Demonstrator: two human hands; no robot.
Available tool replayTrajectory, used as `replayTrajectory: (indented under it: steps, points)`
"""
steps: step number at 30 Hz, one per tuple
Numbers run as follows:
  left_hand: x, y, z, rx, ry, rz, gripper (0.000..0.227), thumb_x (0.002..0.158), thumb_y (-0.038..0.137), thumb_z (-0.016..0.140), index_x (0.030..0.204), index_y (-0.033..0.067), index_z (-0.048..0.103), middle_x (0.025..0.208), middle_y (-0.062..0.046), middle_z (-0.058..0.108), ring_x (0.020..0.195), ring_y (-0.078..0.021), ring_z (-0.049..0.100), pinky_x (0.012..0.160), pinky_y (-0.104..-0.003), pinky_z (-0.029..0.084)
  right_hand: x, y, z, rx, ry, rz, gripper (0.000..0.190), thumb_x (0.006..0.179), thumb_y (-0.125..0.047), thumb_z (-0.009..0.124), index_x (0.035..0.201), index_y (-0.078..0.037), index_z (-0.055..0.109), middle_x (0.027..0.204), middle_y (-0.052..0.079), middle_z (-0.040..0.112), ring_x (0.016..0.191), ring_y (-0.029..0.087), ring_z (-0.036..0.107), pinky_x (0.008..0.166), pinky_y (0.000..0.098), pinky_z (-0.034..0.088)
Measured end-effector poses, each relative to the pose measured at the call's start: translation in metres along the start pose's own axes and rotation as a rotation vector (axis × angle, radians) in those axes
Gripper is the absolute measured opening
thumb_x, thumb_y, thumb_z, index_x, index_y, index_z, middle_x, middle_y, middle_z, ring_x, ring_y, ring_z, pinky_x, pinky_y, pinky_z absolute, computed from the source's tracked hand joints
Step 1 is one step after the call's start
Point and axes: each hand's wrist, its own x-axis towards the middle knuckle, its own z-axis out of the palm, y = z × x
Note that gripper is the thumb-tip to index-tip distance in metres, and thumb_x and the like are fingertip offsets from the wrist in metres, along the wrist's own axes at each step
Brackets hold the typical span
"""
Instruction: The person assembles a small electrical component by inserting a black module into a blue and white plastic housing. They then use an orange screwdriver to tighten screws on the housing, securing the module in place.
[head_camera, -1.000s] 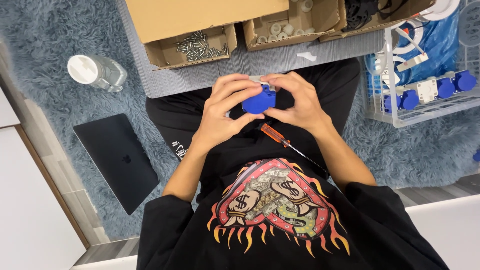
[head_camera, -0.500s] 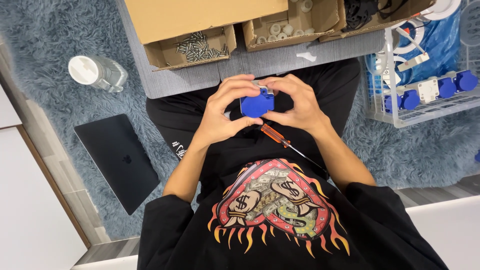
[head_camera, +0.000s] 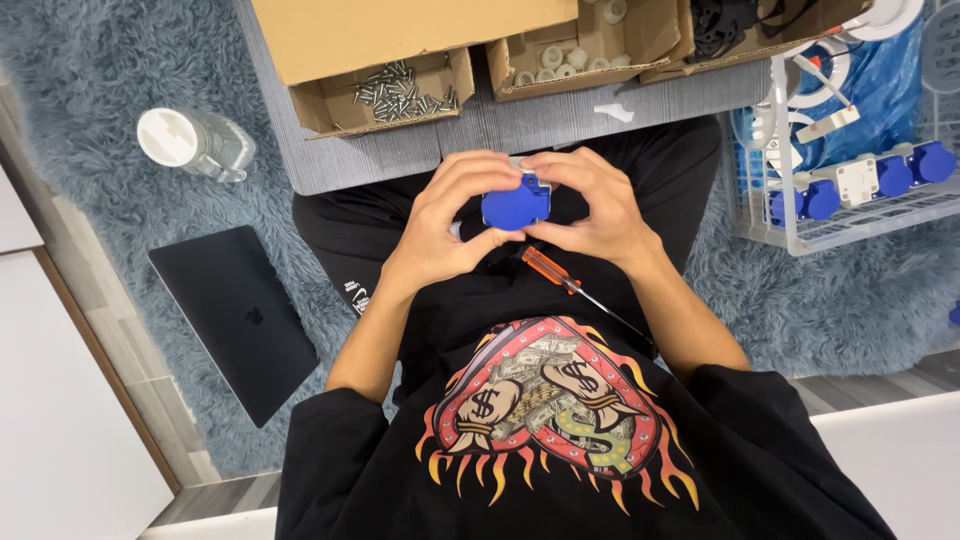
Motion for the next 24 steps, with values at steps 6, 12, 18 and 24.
replayTrajectory:
  steps: [6,12,18,24]
  points:
    - [-0.006,0.001,0.003,0.015,-0.030,-0.081,0.062,0.096,0.028,0.093,0.147,0.0099,0.064,0.157,-0.015,0.059,0.148,-0.0420,0.055,0.122,-0.056,0.046,0.000,-0.002,0.000,-0.004,0.012,0.014,0.050,0.085,-0.010,0.101,0.123,0.006,0.071,0.117,0.025,0.080,0.074,0.036,0.070,0.069,0.0431,0.058]
    - [-0.048,-0.051,0.027,-0.487,-0.010,-0.380,0.086,0.104,0.024,0.085,0.170,0.0066,0.034,0.161,-0.016,0.051,0.144,-0.0264,0.055,0.120,-0.048,0.052,-0.005,0.001,0.001,-0.027,-0.008,-0.016,0.047,0.087,-0.013,0.099,0.123,0.004,0.075,0.118,0.023,0.080,0.079,0.037,0.070,0.072,0.0431,0.059]
    - [-0.057,-0.068,0.029,-0.445,0.102,-0.450,0.077,0.099,0.023,0.088,0.161,0.0084,0.043,0.148,-0.013,0.061,0.129,-0.0190,0.063,0.109,-0.038,0.059,0.010,-0.004,-0.026,0.042,-0.133,0.096,0.059,0.087,-0.029,0.100,0.129,0.002,0.073,0.133,0.024,0.075,0.103,0.047,0.071,0.091,0.0526,0.057]
    - [-0.053,-0.061,0.029,-0.359,0.238,-0.484,0.058,0.099,0.039,0.082,0.145,0.0162,0.055,0.128,-0.004,0.060,0.107,-0.0133,0.062,0.094,-0.026,0.051,0.074,-0.013,-0.093,-0.348,-0.331,0.179,0.022,0.120,-0.012,0.070,0.132,0.007,0.071,0.143,0.027,0.069,0.136,0.044,0.064,0.119,0.0537,0.047]
